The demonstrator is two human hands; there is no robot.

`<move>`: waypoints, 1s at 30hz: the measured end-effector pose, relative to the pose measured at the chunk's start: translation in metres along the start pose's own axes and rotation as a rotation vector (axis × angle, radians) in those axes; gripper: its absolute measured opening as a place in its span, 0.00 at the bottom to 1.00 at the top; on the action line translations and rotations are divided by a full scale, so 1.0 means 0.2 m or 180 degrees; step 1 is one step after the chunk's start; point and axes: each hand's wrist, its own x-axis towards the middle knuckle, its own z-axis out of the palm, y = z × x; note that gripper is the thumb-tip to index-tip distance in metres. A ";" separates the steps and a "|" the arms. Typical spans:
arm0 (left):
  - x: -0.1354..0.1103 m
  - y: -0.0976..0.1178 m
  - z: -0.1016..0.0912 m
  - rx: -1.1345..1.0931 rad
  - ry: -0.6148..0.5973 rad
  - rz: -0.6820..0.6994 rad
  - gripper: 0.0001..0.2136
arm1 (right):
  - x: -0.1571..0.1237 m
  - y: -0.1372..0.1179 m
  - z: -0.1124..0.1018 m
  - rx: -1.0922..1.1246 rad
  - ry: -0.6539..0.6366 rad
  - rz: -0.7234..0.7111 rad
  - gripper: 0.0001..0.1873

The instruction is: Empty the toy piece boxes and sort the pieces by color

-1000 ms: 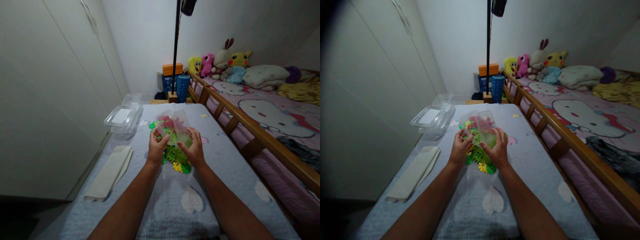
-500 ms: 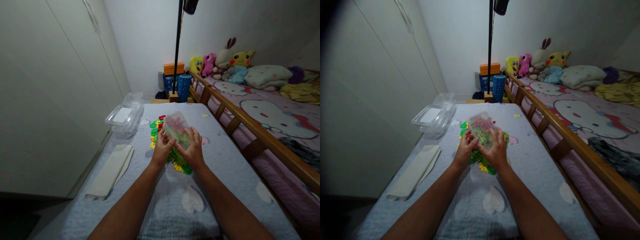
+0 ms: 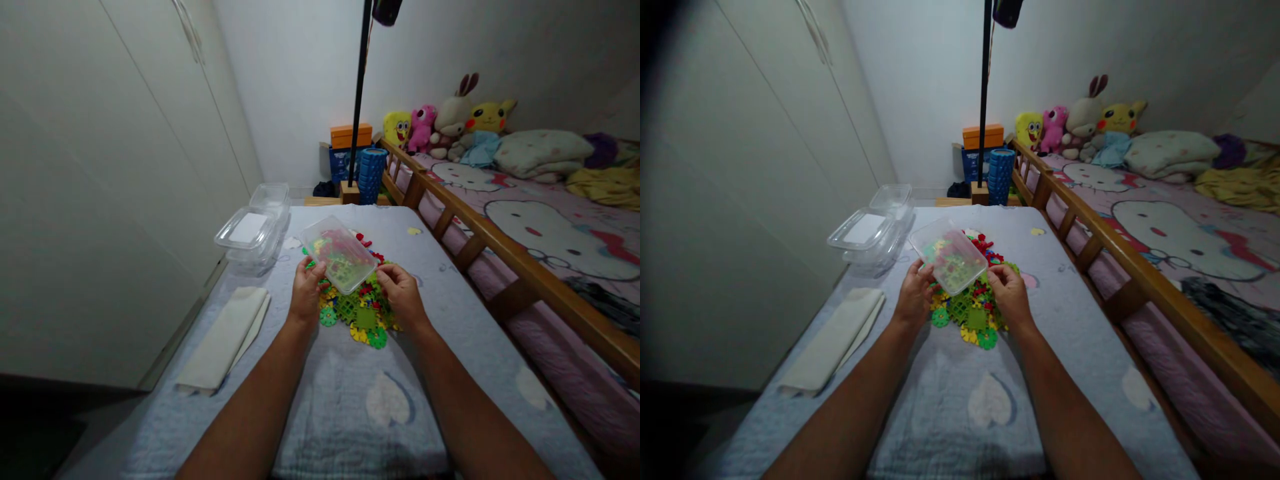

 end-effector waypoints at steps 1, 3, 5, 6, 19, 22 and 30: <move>0.00 0.00 0.00 0.0003 0.0002 -0.0020 0.30 | 0.00 0.00 0.01 0.0256 -0.0073 0.0202 0.16; 0.01 0.00 -0.01 0.0028 -0.0038 -0.0063 0.29 | -0.01 -0.01 0.02 0.0741 -0.0142 0.0511 0.19; 0.01 0.00 -0.01 0.0071 -0.0118 -0.0112 0.28 | -0.01 -0.02 0.04 0.1096 -0.0099 0.0645 0.21; 0.01 0.00 -0.01 0.0085 -0.0182 -0.0127 0.28 | -0.02 -0.03 0.04 0.1197 -0.0064 0.0682 0.22; 0.00 -0.01 0.01 0.0280 -0.0844 -0.0340 0.36 | -0.01 -0.04 0.03 0.1584 0.0372 0.0778 0.19; -0.02 0.00 0.02 0.0616 -0.0857 -0.0378 0.34 | -0.01 -0.03 0.03 0.1558 0.0429 0.0701 0.20; -0.03 -0.01 0.00 0.0927 -0.0380 -0.0237 0.17 | -0.02 -0.01 0.06 0.1460 0.0209 0.0596 0.23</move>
